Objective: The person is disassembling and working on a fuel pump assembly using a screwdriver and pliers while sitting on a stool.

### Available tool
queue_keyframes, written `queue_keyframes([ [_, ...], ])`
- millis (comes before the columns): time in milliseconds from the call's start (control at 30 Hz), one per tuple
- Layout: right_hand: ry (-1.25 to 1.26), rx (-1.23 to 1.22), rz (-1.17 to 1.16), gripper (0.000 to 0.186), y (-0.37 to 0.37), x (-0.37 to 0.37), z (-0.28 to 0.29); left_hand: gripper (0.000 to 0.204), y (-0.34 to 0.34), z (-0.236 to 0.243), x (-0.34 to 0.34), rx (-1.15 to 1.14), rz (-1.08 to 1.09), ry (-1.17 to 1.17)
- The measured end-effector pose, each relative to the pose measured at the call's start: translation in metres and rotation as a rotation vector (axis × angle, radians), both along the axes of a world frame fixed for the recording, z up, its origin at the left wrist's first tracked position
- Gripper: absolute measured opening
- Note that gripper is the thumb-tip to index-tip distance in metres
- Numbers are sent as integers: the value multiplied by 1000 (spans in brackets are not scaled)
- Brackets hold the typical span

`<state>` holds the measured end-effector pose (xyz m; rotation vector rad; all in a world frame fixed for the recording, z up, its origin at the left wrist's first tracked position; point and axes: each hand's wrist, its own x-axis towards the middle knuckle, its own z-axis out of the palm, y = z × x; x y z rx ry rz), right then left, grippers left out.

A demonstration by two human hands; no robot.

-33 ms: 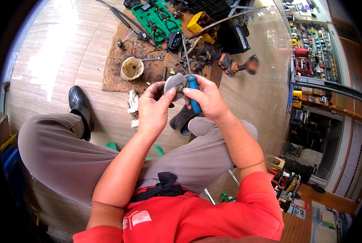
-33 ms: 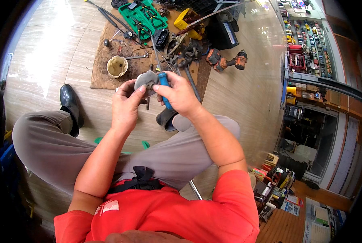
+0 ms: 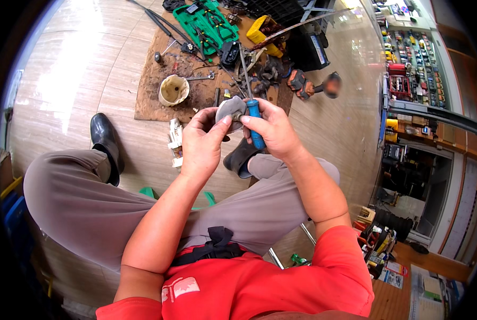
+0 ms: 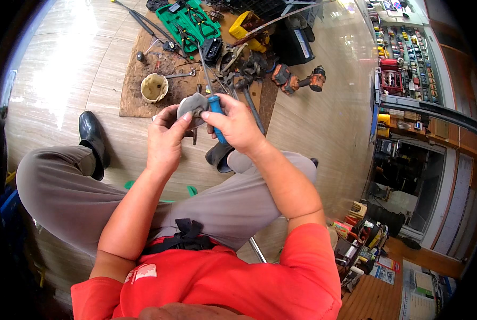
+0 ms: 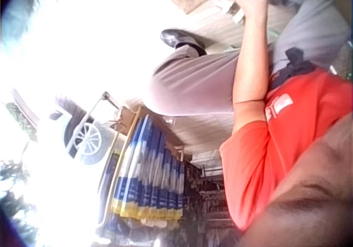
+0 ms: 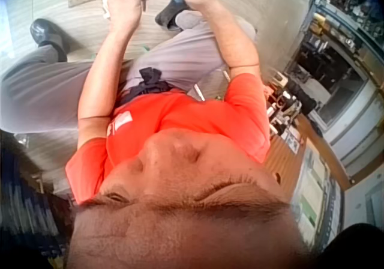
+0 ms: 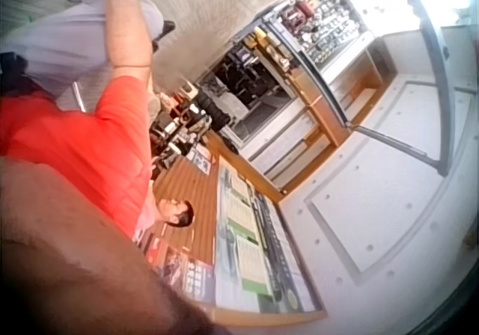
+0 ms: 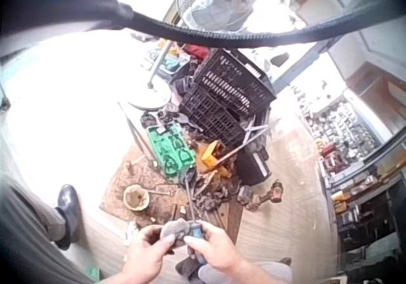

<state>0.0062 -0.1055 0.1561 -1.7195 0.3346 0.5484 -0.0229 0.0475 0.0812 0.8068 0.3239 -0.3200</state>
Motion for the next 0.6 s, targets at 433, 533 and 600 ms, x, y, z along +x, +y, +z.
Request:
queue_keyframes([
  [433, -17, -6, -22, 30, 1, -2, 4, 32, 0, 0, 2, -61, -42, 35],
  [533, -16, 9, -26, 30, 0, -2, 4, 32, 0, 2, 2, -60, -44, 36],
  [600, -19, 13, -26, 30, 0, -3, 4, 32, 0, 2, 2, -61, -49, 28],
])
